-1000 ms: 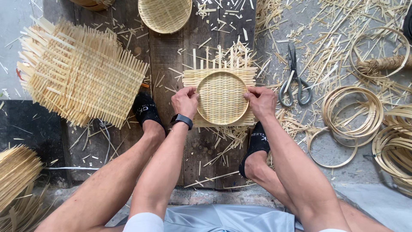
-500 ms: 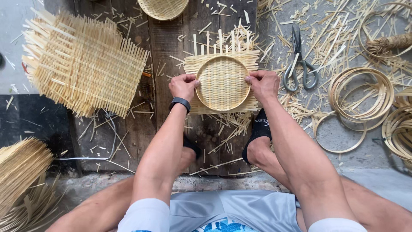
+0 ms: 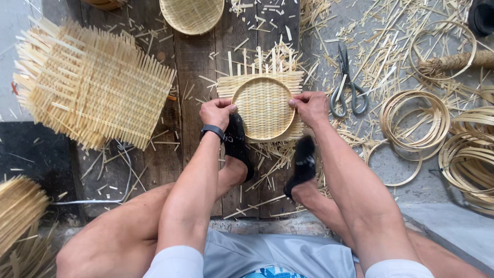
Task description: The person sits on the floor assembling a round woven bamboo tray. They weave thin bamboo strips into the flat woven panel, fit a bent bamboo rim ring around the edge, press the tray over a wooden dome mold, and trim excess strips with scissors.
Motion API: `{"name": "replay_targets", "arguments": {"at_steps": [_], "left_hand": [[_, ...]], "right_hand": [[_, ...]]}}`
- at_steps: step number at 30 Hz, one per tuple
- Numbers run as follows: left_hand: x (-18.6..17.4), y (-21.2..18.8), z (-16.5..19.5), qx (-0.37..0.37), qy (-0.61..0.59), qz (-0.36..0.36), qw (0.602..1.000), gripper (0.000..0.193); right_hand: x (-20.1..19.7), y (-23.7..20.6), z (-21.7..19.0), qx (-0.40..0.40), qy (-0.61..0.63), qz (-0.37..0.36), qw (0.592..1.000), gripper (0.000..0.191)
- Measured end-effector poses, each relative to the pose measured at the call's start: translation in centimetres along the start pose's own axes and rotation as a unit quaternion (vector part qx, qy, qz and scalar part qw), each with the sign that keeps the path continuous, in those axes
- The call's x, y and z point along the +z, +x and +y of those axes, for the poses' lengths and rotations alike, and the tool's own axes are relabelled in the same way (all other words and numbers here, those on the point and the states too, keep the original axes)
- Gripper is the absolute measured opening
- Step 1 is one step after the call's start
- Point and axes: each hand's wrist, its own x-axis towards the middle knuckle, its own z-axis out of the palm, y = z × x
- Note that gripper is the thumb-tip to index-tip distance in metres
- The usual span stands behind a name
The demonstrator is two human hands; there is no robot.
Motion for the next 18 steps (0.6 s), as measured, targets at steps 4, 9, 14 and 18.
{"name": "replay_targets", "arguments": {"at_steps": [4, 9, 14, 18], "left_hand": [[0.1, 0.5, -1.2, -0.02, -0.071, -0.051, 0.996, 0.019], [-0.6, 0.8, -1.0, -0.035, -0.05, -0.079, 0.995, 0.02], [0.3, 1.3, 2.4, 0.099, 0.223, -0.049, 0.969, 0.028], [3.6, 3.1, 3.2, 0.465, 0.199, -0.01, 0.863, 0.033]], "right_hand": [[0.1, 0.9, 0.5, 0.026, 0.025, -0.041, 0.999, 0.023], [-0.4, 1.1, -0.3, 0.023, -0.027, -0.064, 0.997, 0.031], [2.0, -2.5, -4.3, -0.309, -0.199, -0.138, 0.92, 0.118], [7.0, -5.4, -4.7, -0.382, -0.374, -0.159, 0.83, 0.119]]}}
